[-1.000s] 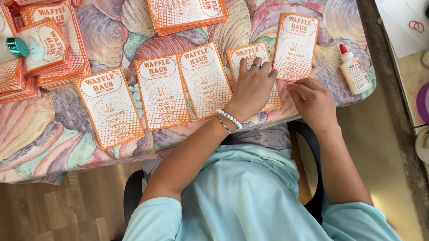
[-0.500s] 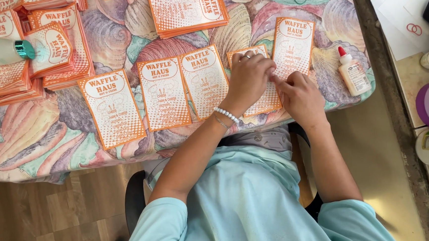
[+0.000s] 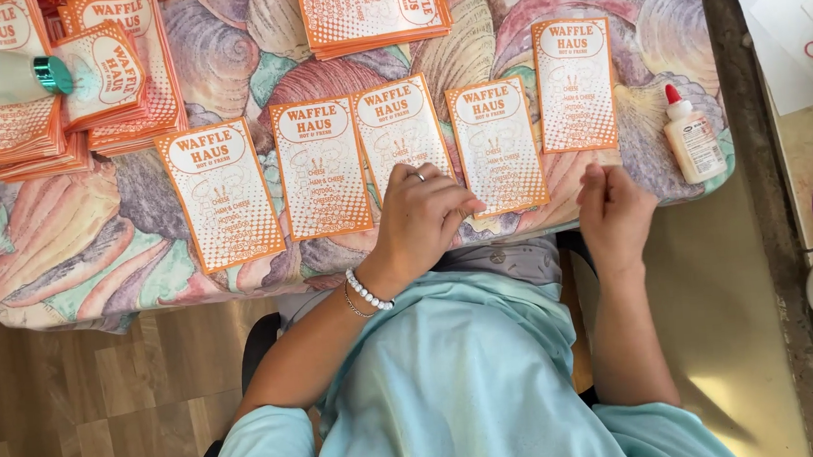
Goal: Applying glue to paper bag templates and folding them to assemble the bags.
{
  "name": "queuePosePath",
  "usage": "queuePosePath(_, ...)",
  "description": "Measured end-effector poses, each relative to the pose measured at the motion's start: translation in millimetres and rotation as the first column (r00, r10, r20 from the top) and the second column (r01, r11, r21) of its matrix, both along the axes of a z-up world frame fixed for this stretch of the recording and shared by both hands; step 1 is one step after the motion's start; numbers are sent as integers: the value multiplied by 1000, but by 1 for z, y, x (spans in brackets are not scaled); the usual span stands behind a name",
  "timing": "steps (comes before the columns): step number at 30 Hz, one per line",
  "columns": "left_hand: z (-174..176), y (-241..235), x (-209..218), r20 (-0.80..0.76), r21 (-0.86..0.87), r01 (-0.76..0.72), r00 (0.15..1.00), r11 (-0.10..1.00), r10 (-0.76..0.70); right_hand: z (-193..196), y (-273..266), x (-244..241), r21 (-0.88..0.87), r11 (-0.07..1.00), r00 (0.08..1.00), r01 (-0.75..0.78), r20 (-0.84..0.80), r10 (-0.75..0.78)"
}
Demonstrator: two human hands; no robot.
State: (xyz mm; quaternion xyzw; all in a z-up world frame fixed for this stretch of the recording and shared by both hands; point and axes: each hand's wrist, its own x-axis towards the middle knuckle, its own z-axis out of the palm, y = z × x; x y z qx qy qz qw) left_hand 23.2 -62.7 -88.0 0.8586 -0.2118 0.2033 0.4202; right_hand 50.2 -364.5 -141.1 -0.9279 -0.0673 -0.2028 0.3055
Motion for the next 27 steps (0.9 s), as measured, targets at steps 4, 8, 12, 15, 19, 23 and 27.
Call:
queuePosePath(4, -4, -1, -1, -95, -112, -8, 995, 994, -3, -15, 9, -12, -214, 976, 997, 31, 77, -15)
queuePosePath(8, 1, 4, -1, -66, -141, -100, 994, 985, 91, 5, 47, -22, -199, 977, 997, 74, 21, -71)
queuePosePath(12, -3, 10, -5, 50, 14, -137, 989, 990, 136, 12, 60, -24, -142, 984, 983, 104, -132, -123)
queuePosePath(15, -12, 11, -6, 8, 89, -147, 989, 985, 147, 12, 63, -19, -7, 994, 982, 111, -151, -111)
queuePosePath(19, 9, 4, -8, -128, -42, -99, 987, 994, 93, 17, 75, -14, 348, 932, 985, 100, -164, -44)
queuePosePath(23, 21, -11, -5, -377, -470, -106, 922, 876, -90, 34, 89, -19, 213, 975, 908, -65, 419, -31)
queuePosePath(27, 7, -35, 4, -416, -798, -181, 856, 576, -307, 53, 114, -23, -1, 956, 668, -293, 715, 205)
